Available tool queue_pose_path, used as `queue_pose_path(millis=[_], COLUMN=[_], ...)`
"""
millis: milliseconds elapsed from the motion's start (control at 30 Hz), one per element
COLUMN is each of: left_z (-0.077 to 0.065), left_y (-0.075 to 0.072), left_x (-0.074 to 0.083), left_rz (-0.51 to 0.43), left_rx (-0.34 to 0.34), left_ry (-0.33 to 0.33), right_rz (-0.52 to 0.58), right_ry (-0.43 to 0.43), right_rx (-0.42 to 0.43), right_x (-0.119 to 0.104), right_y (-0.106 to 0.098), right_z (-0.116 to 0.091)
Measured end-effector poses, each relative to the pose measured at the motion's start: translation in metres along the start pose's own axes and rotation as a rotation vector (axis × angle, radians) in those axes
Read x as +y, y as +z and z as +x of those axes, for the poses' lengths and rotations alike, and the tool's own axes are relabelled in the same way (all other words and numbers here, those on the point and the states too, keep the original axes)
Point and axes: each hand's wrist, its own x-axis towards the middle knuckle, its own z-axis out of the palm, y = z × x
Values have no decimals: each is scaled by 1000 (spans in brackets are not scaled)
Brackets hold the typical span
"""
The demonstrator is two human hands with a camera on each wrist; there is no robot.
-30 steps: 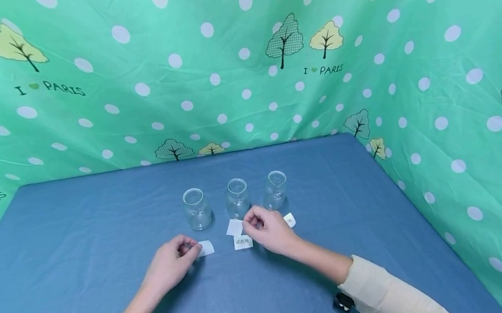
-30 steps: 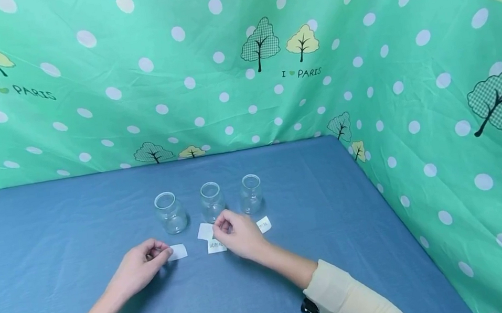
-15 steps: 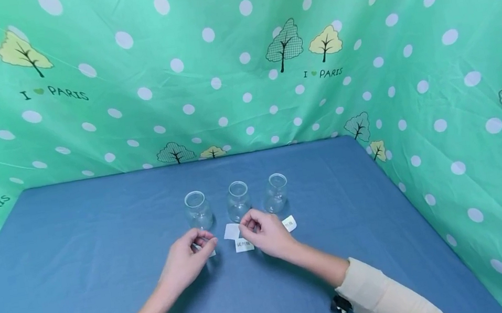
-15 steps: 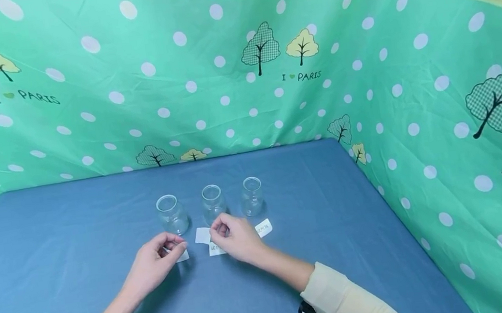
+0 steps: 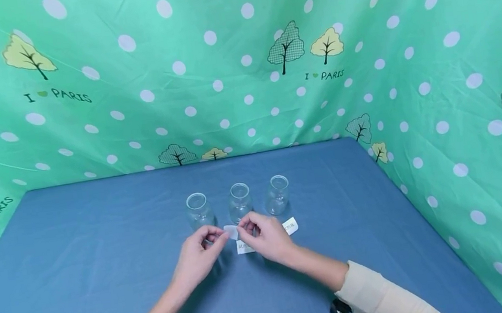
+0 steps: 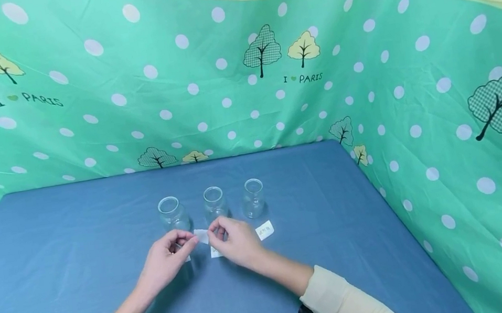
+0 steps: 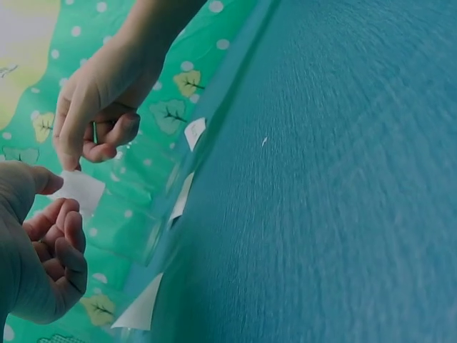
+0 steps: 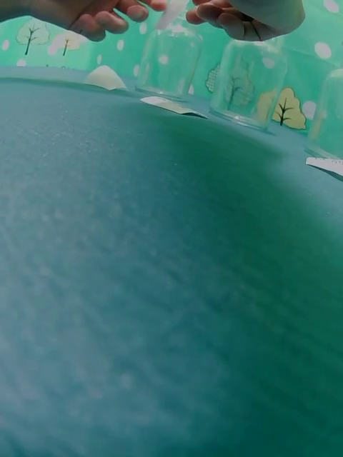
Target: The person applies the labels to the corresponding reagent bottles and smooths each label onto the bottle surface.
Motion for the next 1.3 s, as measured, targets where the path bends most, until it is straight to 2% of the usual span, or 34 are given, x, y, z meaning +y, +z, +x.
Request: queue_pose_path(millis=[200,433,667,967,1133,1300], left_z=[1,2,1,3,4,5], left_y=[3,5,6,6,6,3], left_x=[1,0,2,0,-2,-3], left_rz=[-80,-163,-183,-163,-173,-172], left_rx=[12,-2,-7,4,14,19], left_ry=[4,-38,-82,-87,-88,-88], right_rz=[-96,-173,-295,-359,-371,-259], right_ry=[-106,-248,-345,-433,-430,-318], right_rx=[13,20,30,56,29,15], right_x=[-4,-5,-5,-2,0,1], right_y=[0,2,3,5,5,2], right_z=[-2,-4,-4,-4,-5,-5])
